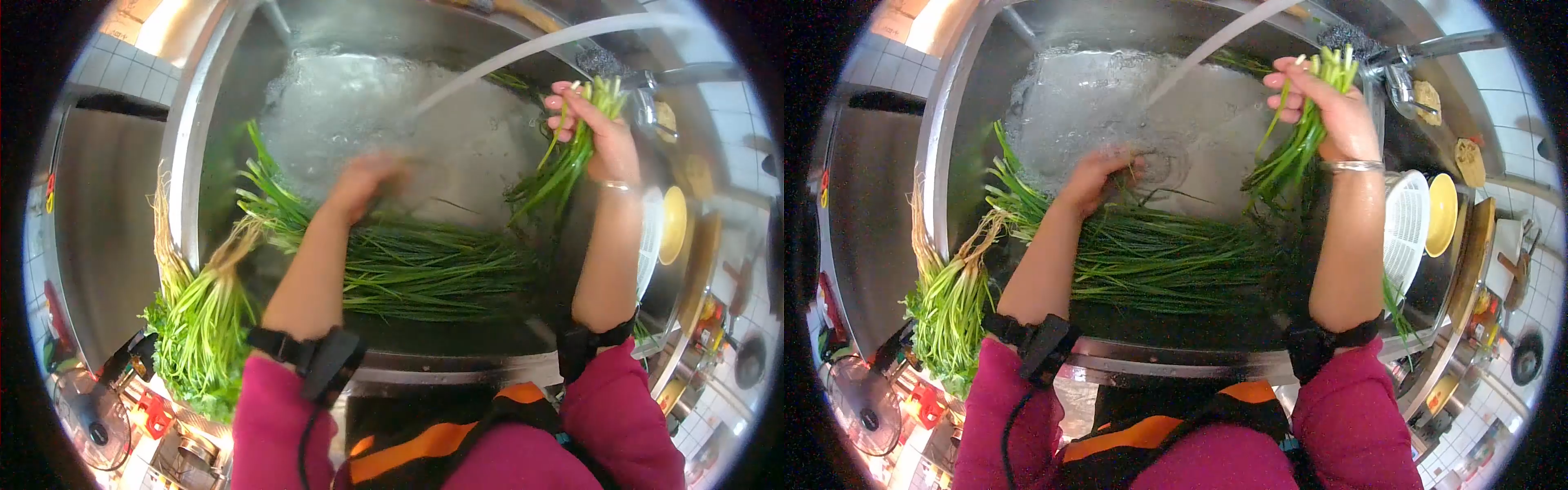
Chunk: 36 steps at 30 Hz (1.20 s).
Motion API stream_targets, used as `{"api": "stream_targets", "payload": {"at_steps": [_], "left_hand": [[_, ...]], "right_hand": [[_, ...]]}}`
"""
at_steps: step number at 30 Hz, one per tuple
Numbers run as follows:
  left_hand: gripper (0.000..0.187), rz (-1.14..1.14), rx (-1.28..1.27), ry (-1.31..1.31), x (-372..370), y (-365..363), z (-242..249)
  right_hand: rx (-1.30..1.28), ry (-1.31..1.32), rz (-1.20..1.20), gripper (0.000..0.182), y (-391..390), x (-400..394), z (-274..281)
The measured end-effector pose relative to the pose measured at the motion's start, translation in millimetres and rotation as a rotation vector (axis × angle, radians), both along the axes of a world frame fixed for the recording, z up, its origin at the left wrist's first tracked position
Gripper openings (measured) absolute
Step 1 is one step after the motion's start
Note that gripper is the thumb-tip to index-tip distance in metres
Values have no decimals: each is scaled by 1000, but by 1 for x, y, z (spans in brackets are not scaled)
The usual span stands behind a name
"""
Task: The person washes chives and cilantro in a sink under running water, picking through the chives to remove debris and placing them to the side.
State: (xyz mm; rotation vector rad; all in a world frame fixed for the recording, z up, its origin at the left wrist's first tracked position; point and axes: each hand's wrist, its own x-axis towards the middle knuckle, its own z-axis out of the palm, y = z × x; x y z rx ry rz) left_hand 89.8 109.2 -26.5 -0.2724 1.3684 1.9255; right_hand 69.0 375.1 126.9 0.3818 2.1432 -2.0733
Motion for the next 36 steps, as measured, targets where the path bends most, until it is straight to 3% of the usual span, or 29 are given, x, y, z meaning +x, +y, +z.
{"api": "stream_targets", "payload": {"at_steps": [4,6,10,12,16,19,22,24,31,34,36], "left_hand": [[19,87,125,-22,-4,4,3],[24,294,221,-183,-3,2,13],[25,299,293,-106,-7,-3,8],[29,205,472,-108,-5,0,13],[26,111,516,-87,-5,8,21],[24,127,452,-154,-3,14,26],[26,117,305,-31,-2,19,25],[24,6,64,103,-1,24,27],[16,-19,12,171,3,28,34],[14,128,17,70,-2,23,20],[17,195,-27,28,-1,22,11]], "right_hand": [[24,-53,-3,29,0,5,7],[26,-76,6,27,-3,4,3],[-63,-139,47,28,-19,3,-16],[-9,-212,88,26,-32,1,-28],[-98,-254,120,24,-47,-2,-48],[-89,-267,135,23,-45,-4,-50],[-60,-270,129,23,-44,-4,-52],[-50,-263,110,22,-47,-4,-53],[-134,-289,65,23,-69,2,-65],[-165,-280,24,25,-71,6,-69],[-175,-123,-137,24,-62,6,-72]]}}
